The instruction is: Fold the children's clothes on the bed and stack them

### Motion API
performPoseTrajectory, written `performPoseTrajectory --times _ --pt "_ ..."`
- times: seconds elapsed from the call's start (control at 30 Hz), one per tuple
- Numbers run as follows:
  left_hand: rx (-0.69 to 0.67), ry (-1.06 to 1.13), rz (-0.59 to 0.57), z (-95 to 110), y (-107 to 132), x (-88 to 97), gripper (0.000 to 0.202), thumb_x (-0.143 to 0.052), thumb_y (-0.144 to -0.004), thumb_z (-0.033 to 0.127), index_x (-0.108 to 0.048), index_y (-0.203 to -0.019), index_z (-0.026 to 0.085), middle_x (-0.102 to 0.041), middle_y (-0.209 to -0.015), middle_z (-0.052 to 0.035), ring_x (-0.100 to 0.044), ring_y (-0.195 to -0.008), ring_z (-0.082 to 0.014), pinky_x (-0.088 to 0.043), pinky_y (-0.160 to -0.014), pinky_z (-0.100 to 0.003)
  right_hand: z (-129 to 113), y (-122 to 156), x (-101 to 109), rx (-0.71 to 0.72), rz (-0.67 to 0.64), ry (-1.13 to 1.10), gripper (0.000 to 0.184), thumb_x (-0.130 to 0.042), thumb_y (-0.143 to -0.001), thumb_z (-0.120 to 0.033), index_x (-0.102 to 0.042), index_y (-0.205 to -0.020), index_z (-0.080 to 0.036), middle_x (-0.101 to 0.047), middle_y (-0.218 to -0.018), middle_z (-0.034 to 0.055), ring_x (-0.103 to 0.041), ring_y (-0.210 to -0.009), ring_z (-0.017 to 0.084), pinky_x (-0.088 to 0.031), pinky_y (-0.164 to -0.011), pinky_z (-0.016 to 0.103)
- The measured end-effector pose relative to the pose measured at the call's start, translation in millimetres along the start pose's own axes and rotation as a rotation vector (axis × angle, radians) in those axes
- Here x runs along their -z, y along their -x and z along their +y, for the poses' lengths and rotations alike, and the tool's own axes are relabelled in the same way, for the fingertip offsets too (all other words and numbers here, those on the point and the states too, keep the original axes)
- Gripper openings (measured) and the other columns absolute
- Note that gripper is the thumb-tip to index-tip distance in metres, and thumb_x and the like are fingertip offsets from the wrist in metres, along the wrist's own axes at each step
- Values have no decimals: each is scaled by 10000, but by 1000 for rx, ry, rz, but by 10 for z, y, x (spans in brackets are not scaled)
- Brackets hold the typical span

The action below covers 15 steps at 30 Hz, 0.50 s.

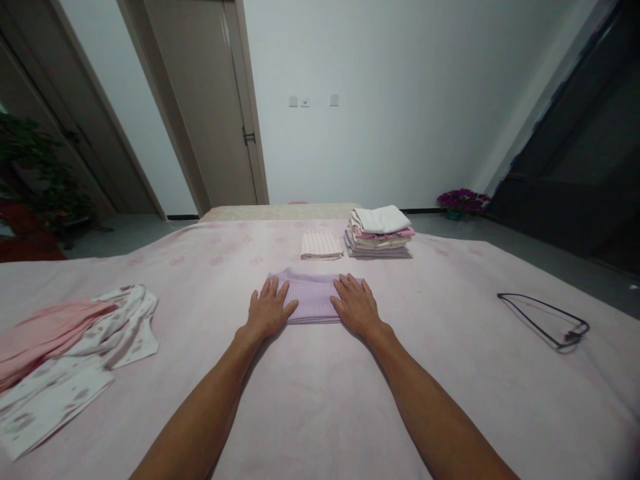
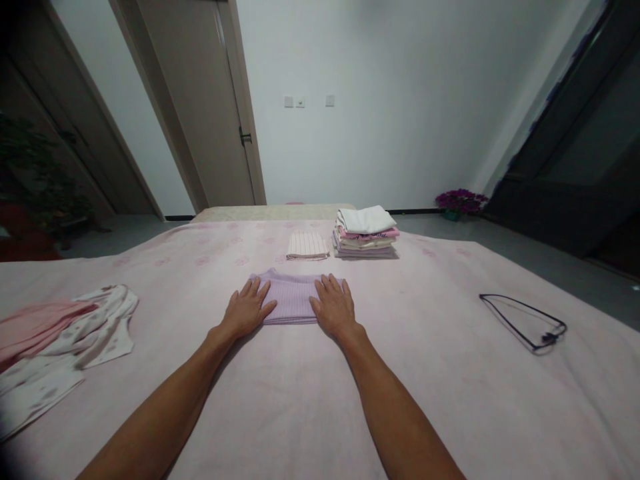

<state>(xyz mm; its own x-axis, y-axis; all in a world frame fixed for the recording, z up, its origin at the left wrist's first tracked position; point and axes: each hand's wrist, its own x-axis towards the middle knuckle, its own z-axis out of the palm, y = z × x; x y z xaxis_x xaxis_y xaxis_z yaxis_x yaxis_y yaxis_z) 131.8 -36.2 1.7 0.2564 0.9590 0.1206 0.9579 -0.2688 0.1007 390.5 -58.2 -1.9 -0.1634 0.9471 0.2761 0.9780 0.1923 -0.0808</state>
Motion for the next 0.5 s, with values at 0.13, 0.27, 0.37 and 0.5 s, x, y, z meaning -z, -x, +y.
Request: performPoseTrajectory --times 0.13,0.27,0.37,0.5 --pt "16 -15 38 -19 39 -27 655 -359 -997 558 -367 -1545 200 -267 -1648 -153 -234 -1515 -363 -282 -1155 -562 17 44 51 -19 24 -4 529 -333 -1039 -443 -463 -1489 -197 -396 -1592 90 -259 -1503 259 -94 -1219 515" --pt "42 -4 116 -45 92 -49 597 -381 -1004 495 -441 -1486 148 -364 -1597 -187 -355 -1460 -340 -331 -1143 -488 -49 89 197 0 164 -1 504 -322 -1043 -397 -510 -1447 -162 -449 -1557 104 -247 -1506 267 -33 -1233 523" --pt "114 51 186 -58 123 -19 575 -370 -1008 443 -447 -1462 99 -449 -1527 -222 -464 -1382 -322 -389 -1098 -449 -195 119 293 128 197 -36 503 -364 -1029 -385 -490 -1466 -170 -397 -1590 98 -205 -1522 266 -21 -1243 516" --pt "209 160 216 -126 135 78 561 -423 -974 382 -438 -1465 111 -591 -1379 -208 -575 -1248 -307 -449 -1016 -423 -419 155 233 299 53 -123 575 -439 -1005 -427 -423 -1518 -167 -330 -1619 123 -196 -1527 274 -88 -1245 508"
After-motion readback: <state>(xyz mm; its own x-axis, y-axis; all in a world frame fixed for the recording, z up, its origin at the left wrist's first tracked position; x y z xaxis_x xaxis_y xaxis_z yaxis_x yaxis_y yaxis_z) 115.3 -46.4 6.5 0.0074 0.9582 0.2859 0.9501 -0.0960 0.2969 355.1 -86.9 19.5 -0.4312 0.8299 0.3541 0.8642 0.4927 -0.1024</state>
